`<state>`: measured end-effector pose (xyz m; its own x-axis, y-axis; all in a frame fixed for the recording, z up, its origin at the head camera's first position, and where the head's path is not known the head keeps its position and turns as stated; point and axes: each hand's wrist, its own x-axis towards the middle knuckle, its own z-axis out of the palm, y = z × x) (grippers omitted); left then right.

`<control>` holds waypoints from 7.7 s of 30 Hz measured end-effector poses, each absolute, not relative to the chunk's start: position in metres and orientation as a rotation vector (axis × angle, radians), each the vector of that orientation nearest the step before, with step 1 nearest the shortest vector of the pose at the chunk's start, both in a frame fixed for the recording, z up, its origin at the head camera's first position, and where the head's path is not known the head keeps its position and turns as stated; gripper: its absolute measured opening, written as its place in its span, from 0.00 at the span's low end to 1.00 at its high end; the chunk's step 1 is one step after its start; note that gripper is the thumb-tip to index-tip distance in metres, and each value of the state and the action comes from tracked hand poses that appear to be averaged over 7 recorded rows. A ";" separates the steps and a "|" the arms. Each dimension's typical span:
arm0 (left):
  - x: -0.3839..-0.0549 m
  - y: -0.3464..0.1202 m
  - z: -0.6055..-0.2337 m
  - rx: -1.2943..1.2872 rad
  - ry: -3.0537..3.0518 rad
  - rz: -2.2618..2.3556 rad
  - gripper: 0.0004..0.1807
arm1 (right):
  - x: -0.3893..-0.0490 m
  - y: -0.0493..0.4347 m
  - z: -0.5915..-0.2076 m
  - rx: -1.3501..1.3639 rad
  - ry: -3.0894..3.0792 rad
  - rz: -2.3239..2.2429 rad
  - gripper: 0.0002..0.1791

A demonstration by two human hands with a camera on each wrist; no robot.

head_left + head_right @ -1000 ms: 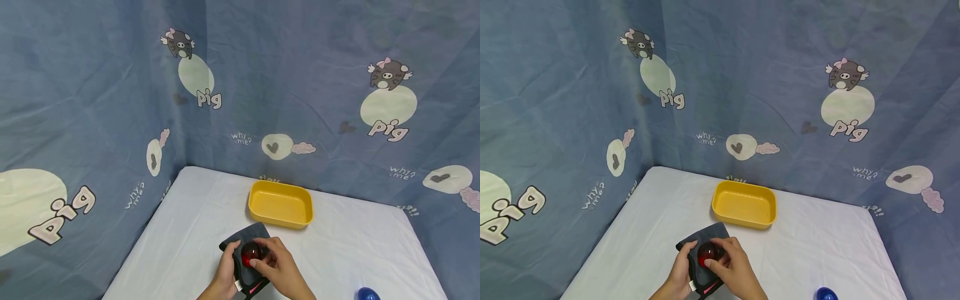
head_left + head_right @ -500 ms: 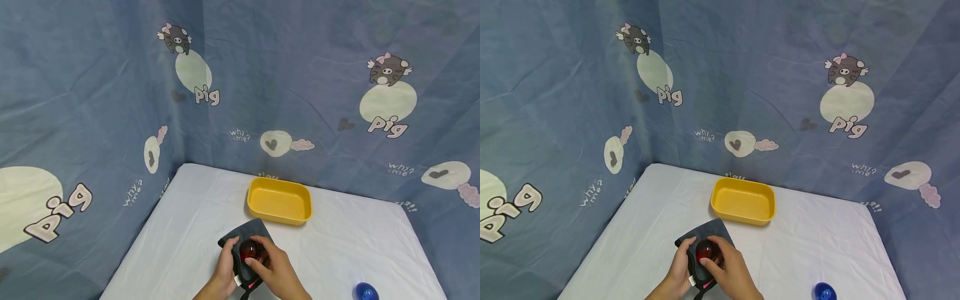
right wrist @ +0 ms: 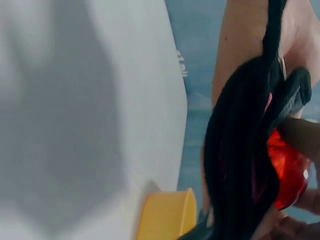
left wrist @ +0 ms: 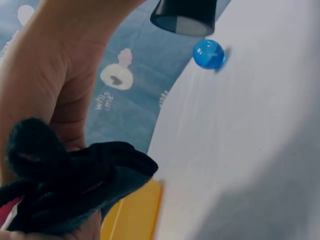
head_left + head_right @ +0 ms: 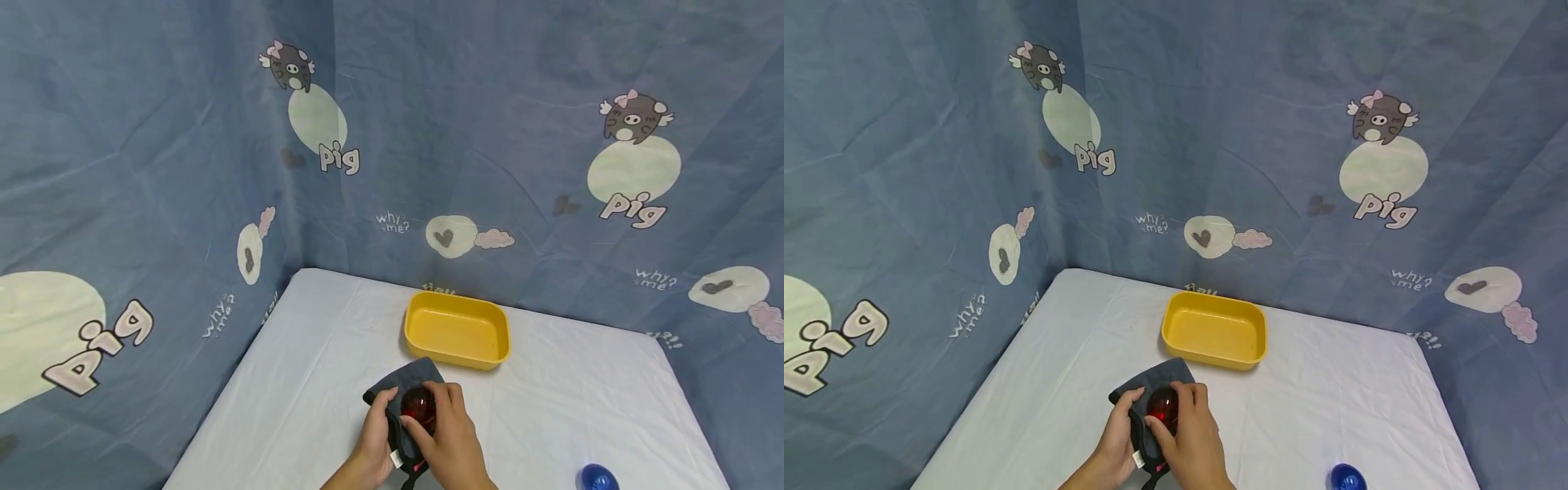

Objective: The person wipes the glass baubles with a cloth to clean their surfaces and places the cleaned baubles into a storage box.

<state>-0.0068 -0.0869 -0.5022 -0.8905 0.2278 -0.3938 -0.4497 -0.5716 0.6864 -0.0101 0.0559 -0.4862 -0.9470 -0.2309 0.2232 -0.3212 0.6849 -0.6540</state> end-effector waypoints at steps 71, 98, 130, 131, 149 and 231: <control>-0.009 -0.094 -0.511 -0.366 1.236 2.391 0.36 | -0.031 0.096 -0.486 0.837 -2.753 1.719 0.25; -0.005 -0.088 -0.513 -0.402 1.192 2.426 0.34 | -0.014 0.068 -0.488 0.375 -2.890 1.140 0.29; -0.009 -0.096 -0.516 -0.450 1.257 2.417 0.35 | -0.002 0.074 -0.485 0.673 -2.916 0.668 0.39; -0.009 -0.095 -0.517 -0.445 1.253 2.416 0.35 | -0.001 0.073 -0.486 0.693 -2.905 0.663 0.40; -0.006 -0.096 -0.520 -0.442 1.244 2.386 0.32 | -0.002 0.067 -0.499 0.802 -2.809 0.670 0.37; 0.005 -0.088 -0.515 -0.391 1.152 2.382 0.33 | -0.008 0.073 -0.494 0.659 -2.843 0.694 0.29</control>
<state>0.0053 -0.0882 -0.5148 -0.8525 0.2819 -0.4401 -0.5200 -0.5420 0.6602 -0.0079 0.0727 -0.4940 -0.8940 -0.3816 0.2348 -0.4469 0.7974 -0.4055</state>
